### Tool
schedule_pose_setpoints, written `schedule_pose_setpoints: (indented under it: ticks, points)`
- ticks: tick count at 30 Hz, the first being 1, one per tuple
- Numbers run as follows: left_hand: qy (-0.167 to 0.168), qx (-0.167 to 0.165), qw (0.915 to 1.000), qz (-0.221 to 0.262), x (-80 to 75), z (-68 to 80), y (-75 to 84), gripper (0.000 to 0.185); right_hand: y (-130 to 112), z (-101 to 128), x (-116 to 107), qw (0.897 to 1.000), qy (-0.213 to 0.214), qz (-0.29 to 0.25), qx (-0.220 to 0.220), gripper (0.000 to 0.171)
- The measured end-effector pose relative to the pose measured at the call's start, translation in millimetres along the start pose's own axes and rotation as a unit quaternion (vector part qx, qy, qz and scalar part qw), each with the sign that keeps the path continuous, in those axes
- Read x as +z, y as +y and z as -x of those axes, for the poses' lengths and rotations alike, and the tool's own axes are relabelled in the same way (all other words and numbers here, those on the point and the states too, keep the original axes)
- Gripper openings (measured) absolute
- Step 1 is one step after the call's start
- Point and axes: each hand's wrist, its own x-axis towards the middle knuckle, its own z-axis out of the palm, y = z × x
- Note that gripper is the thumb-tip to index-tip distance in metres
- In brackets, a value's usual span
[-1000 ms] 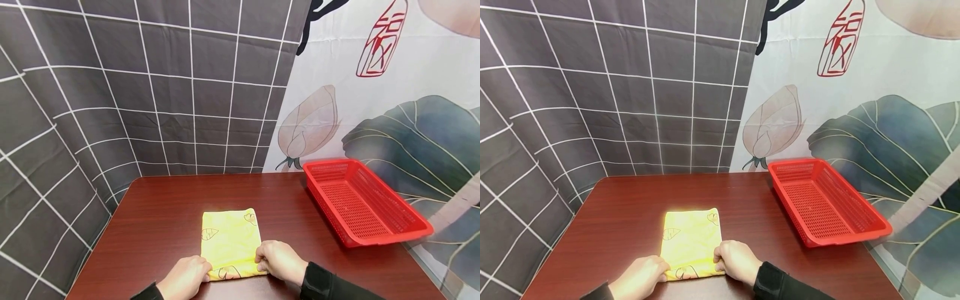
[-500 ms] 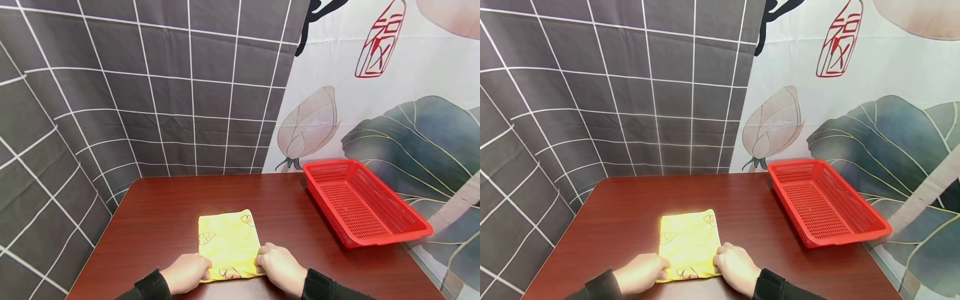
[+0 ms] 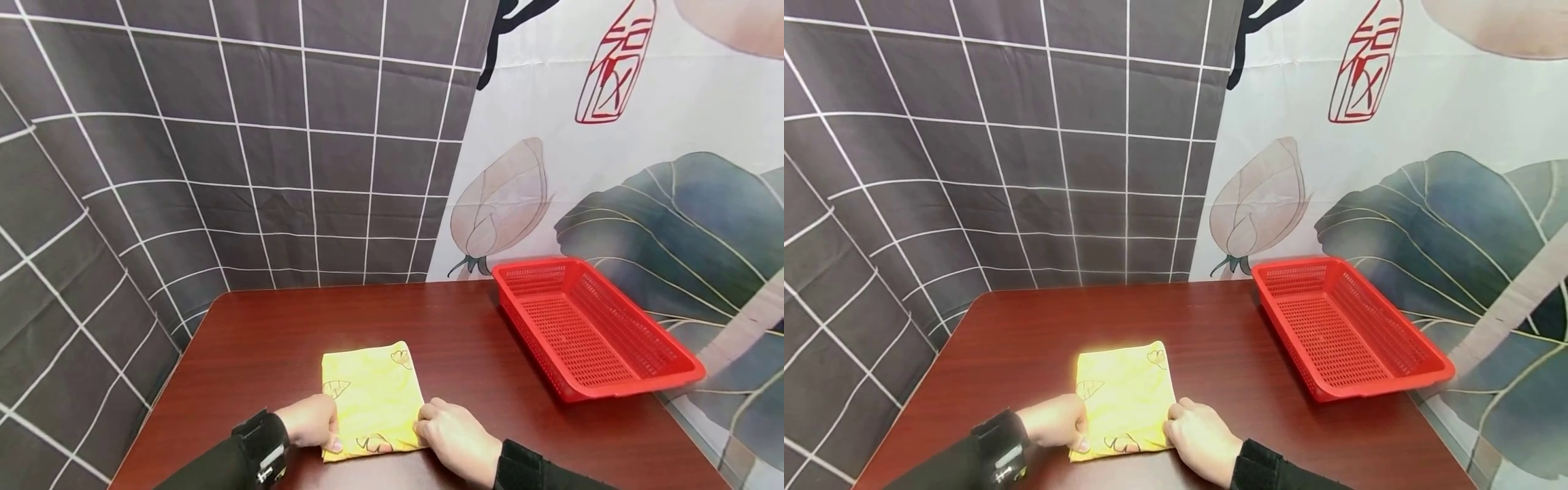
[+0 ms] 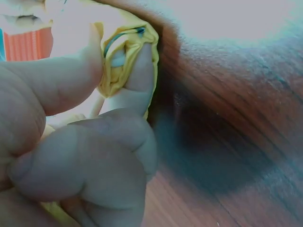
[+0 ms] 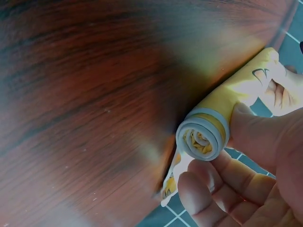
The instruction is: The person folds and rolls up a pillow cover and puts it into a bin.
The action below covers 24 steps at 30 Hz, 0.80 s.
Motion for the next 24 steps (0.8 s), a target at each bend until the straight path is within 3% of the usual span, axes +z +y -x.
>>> schedule_pose_setpoints:
  ticks: [4,8,13,16,20,22,24]
  points:
    - [0.001,-0.037,0.9987,0.035,-12.1,11.3,18.3,0.04,-1,-1,1,1.0,-0.013,-0.019,0.009,0.021]
    - [0.012,-0.08,0.9964,0.027,-18.4,18.6,31.4,0.041,0,-1,0,0.999,-0.033,-0.034,0.022,0.022]
    - [0.074,-0.125,0.9892,-0.021,-19.6,24.9,44.8,0.048,1,-1,1,0.998,-0.05,-0.038,0.028,0.019]
    - [0.122,-0.099,0.9848,-0.074,-14.4,28.2,48.7,0.05,1,-1,1,0.998,-0.047,-0.042,0.029,0.022]
    - [0.176,-0.031,0.9761,-0.124,-0.8,36.2,51.7,0.043,0,-1,0,0.997,-0.045,-0.049,0.032,0.025]
    - [0.204,0.005,0.9656,-0.161,6.7,41.5,53.2,0.038,-1,-1,1,0.997,-0.048,-0.055,0.037,0.026]
    - [0.231,0.037,0.95,-0.207,13.1,46.8,55.4,0.03,-2,-1,0,0.996,-0.054,-0.059,0.044,0.026]
